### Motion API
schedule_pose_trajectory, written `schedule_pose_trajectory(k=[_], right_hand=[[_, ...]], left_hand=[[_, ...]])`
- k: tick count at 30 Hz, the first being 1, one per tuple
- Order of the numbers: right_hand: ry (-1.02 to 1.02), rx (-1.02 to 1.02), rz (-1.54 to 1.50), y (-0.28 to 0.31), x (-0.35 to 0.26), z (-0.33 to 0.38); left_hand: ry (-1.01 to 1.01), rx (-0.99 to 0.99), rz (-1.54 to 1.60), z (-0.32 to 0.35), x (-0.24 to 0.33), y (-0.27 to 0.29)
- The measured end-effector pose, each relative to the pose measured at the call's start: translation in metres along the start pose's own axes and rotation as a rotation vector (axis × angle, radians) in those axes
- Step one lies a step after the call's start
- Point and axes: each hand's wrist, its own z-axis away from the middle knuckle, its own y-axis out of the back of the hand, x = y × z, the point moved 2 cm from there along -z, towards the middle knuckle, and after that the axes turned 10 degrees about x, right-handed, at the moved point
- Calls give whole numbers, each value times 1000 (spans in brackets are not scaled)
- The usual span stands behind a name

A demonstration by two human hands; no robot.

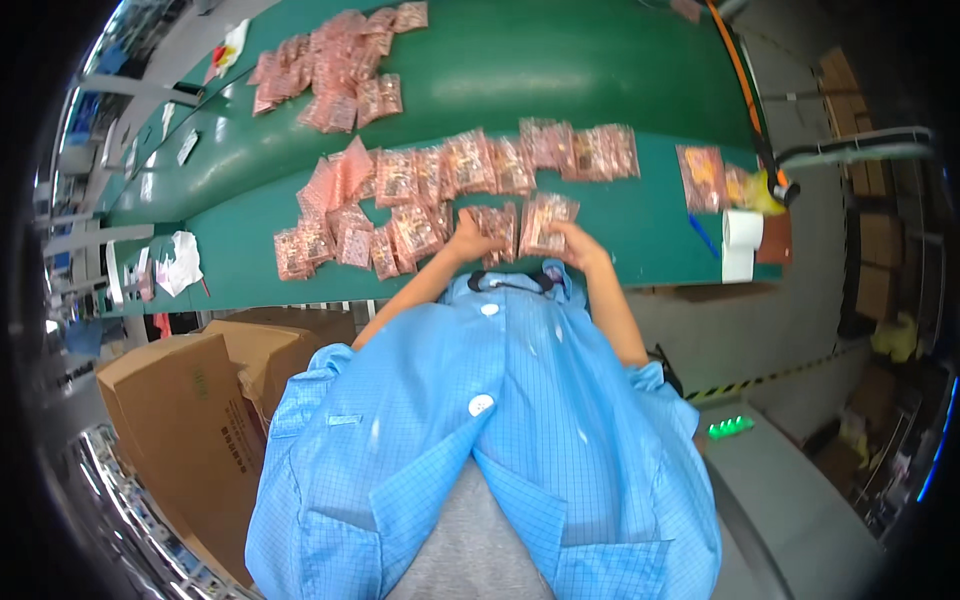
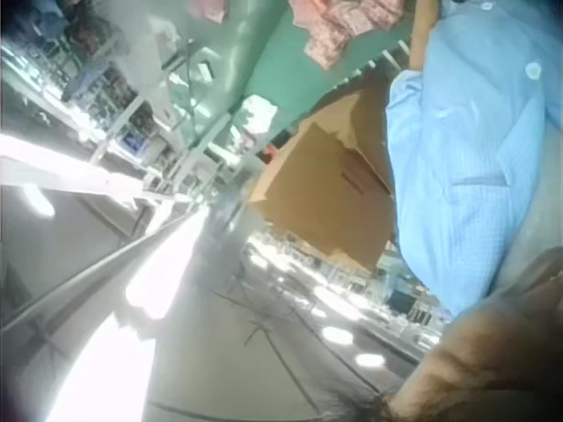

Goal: Packing electronic components inside pink bubble wrap bags into large cardboard boxes on a production line.

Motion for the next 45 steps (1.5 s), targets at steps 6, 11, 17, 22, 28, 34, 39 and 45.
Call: schedule_pose_trajectory(k=[6, 11, 17, 22, 28, 34, 39, 45], right_hand=[[377, 260, 289, 1, 16, -21], [521, 592, 1182, -23, 41, -39], [347, 153, 518, -20, 28, -19], [896, 229, 744, -22, 29, -5], [1053, 129, 743, -5, 38, -10], [1330, -48, 943, -7, 21, -26], [727, -165, 543, -16, 7, -27], [323, -127, 471, -19, 23, -11]], left_hand=[[199, -54, 129, 17, 29, 12], [361, -166, 277, 20, 24, 16], [261, -109, 493, 34, 43, 20], [-85, -141, 758, 30, 22, 12], [-625, 3, 205, 49, 28, 24], [-719, -60, 188, 23, 8, 13], [-400, -142, 457, 24, 18, 7], [99, -285, 839, 54, 20, 7]])
